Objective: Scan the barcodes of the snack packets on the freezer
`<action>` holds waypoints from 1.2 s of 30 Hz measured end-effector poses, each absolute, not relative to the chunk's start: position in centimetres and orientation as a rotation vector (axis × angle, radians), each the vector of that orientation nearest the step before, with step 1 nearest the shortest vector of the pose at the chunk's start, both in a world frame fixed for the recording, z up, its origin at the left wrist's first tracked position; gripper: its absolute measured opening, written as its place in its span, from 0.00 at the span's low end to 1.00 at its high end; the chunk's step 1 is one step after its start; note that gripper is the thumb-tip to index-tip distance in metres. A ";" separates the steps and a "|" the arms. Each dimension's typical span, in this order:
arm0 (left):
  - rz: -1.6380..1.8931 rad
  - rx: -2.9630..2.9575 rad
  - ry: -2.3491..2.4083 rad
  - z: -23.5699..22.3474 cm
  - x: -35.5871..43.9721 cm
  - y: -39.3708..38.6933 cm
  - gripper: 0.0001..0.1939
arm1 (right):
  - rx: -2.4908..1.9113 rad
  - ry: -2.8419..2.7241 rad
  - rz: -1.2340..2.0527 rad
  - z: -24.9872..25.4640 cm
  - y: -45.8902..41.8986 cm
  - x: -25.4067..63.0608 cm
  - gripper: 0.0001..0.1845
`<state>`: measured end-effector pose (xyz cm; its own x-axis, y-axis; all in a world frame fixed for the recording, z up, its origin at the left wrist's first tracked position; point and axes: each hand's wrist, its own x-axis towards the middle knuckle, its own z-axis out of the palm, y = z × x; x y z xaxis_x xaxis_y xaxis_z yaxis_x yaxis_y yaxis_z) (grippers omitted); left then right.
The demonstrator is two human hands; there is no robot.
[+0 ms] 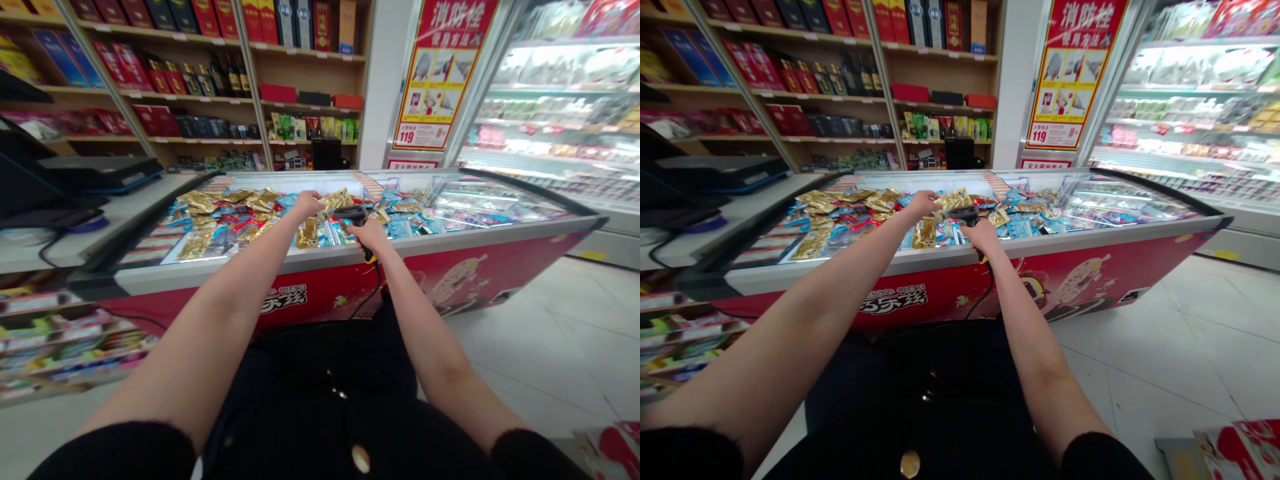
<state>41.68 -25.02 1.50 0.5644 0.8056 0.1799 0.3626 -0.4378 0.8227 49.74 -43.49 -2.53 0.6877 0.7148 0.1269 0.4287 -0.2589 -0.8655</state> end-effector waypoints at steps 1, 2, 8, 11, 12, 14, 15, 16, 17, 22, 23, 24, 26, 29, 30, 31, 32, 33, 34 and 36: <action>0.733 2.029 0.931 1.6 41.5 -25.1 0.10 | -1.904 -0.895 0.362 -2.4 -43.5 49.5 0.14; 0.730 2.025 0.928 1.6 41.3 -25.2 0.10 | -1.912 -0.894 0.365 -2.2 -43.5 49.3 0.14; 0.751 2.020 0.943 1.2 40.8 -24.7 0.13 | -1.936 -0.889 0.383 -1.5 -43.6 48.5 0.14; 0.741 2.038 0.949 0.8 40.8 -24.2 0.13 | -1.943 -0.879 0.389 -1.2 -43.6 48.1 0.13; 0.737 2.045 0.954 0.8 40.8 -24.1 0.13 | -1.943 -0.881 0.393 -1.2 -43.7 48.0 0.13; 0.737 2.056 0.961 0.7 40.8 -23.9 0.13 | -1.943 -0.885 0.398 -1.1 -43.7 48.0 0.14; 0.739 2.059 0.959 0.6 40.7 -23.9 0.13 | -1.944 -0.888 0.398 -1.1 -43.6 48.0 0.14; 0.742 2.062 0.955 0.6 40.7 -23.8 0.13 | -1.948 -0.890 0.396 -1.2 -43.6 48.0 0.15; 0.745 2.061 0.951 0.6 40.7 -23.8 0.13 | -1.952 -0.892 0.391 -1.3 -43.6 48.1 0.15; 0.775 2.028 0.951 0.5 40.7 -23.9 0.13 | -1.940 -0.896 0.368 -1.8 -43.4 48.6 0.16; 0.778 2.021 0.949 0.5 40.8 -24.0 0.13 | -1.935 -0.891 0.359 -1.9 -43.3 48.7 0.16; 0.782 2.016 0.946 0.5 40.9 -24.0 0.13 | -1.934 -0.886 0.349 -2.0 -43.3 48.8 0.15; 0.785 2.005 0.936 0.4 41.1 -24.1 0.13 | -1.937 -0.886 0.331 -2.2 -43.2 49.2 0.13; 0.789 1.990 0.921 0.3 41.4 -24.3 0.12 | -1.931 -0.911 0.305 -2.5 -43.2 49.7 0.11; 0.789 1.988 0.915 0.4 41.5 -24.3 0.12 | -1.924 -0.915 0.298 -2.5 -43.2 49.9 0.11; 0.788 1.989 0.907 0.4 41.5 -24.4 0.12 | -1.918 -0.915 0.293 -2.6 -43.2 50.0 0.11; 0.786 1.991 0.901 0.5 41.6 -24.5 0.12 | -1.915 -0.912 0.291 -2.6 -43.3 50.1 0.10; 0.782 1.995 0.897 0.5 41.7 -24.5 0.12 | -1.912 -0.903 0.290 -2.6 -43.4 50.2 0.10; 0.775 1.999 0.896 0.6 41.8 -24.6 0.12 | -1.915 -0.891 0.293 -2.5 -43.5 50.2 0.09; 0.768 2.008 0.899 0.8 42.0 -24.7 0.13 | -1.922 -0.868 0.303 -2.2 -43.7 50.1 0.08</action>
